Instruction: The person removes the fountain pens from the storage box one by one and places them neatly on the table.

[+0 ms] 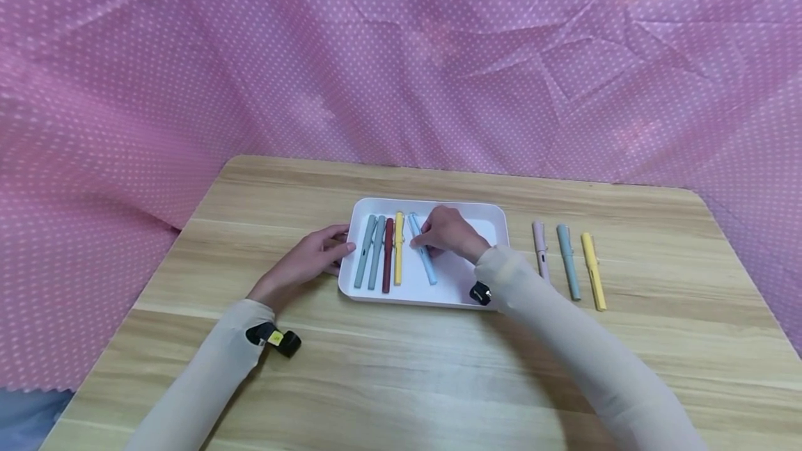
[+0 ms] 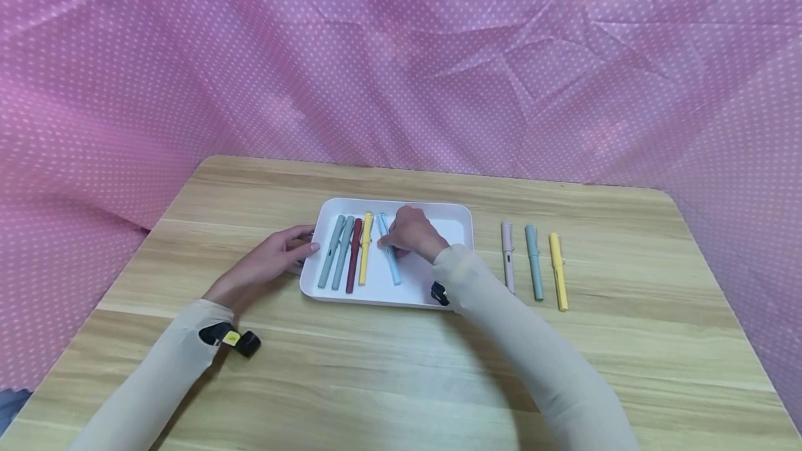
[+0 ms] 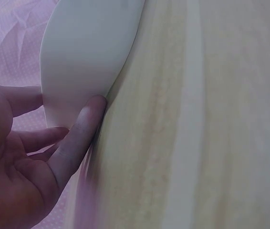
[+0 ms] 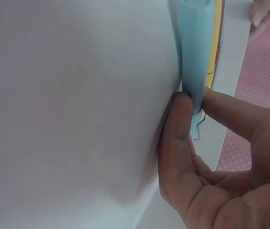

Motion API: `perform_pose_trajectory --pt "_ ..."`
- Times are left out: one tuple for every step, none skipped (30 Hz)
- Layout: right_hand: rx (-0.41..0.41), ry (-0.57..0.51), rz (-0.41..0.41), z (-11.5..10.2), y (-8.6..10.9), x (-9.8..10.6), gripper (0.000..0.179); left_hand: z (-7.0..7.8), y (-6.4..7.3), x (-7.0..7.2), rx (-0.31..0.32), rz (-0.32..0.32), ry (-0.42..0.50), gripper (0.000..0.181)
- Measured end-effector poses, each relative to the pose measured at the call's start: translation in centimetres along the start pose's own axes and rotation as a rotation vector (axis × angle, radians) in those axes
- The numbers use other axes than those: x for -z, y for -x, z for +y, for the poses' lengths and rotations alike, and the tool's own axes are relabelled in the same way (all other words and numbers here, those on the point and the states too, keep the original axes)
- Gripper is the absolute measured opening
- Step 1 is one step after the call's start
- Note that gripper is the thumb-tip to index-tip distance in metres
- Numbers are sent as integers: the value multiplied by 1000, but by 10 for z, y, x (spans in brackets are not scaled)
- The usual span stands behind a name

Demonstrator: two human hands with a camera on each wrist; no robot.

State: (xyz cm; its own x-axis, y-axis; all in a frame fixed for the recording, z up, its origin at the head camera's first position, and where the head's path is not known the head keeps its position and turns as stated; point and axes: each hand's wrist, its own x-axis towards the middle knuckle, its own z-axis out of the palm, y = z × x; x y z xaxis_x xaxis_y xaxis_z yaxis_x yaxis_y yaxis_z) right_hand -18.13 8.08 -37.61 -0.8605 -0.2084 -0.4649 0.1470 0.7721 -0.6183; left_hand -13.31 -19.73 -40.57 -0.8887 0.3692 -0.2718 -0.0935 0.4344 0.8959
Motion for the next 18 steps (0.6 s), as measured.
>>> perform_pose_trajectory --pt "-1 -1 -1 0 0 0 21 0 0 0 1 1 -2 61" --pt "-1 -1 -3 0 0 0 22 0 0 0 2 1 -2 60" --pt "-1 0 -4 0 0 0 22 0 0 0 3 1 -2 60" --pt "0 1 -5 1 0 0 22 -1 0 0 5 1 -3 60" --pt "5 3 -7 1 0 0 22 -1 0 0 6 0 -3 60" --pt "10 4 -8 1 1 0 22 -1 0 0 4 -1 -4 60" --pt "17 4 -10 2 1 0 22 -1 0 0 6 -1 -2 60" --pt "26 5 -13 2 2 -1 22 -1 0 0 6 -2 -2 60" --pt "33 4 -14 2 2 -1 22 -1 0 0 5 -3 -1 60" --pt "41 3 -17 2 3 -1 21 -1 0 1 4 -3 0 60" --pt "47 1 -19 2 3 -1 21 -1 0 1 3 -4 1 60" --pt "52 -1 -20 2 4 -1 21 -2 0 1 4 -3 1 60" --pt "55 -2 -21 2 5 -1 20 -2 0 1 5 -4 2 60" --pt "57 -6 -21 2 5 -1 20 -2 0 1 4 -3 1 60" --pt "59 -7 -21 2 6 -1 20 -2 0 1 2 -3 -1 60" --pt "59 -7 -20 2 7 -1 20 -2 0 1 2 -1 -3 61" --pt "62 -12 -19 1 8 0 20 -2 0 1 0 -2 -6 61" --pt "67 -16 -18 0 9 0 21 -1 0 1 3 0 -8 61"
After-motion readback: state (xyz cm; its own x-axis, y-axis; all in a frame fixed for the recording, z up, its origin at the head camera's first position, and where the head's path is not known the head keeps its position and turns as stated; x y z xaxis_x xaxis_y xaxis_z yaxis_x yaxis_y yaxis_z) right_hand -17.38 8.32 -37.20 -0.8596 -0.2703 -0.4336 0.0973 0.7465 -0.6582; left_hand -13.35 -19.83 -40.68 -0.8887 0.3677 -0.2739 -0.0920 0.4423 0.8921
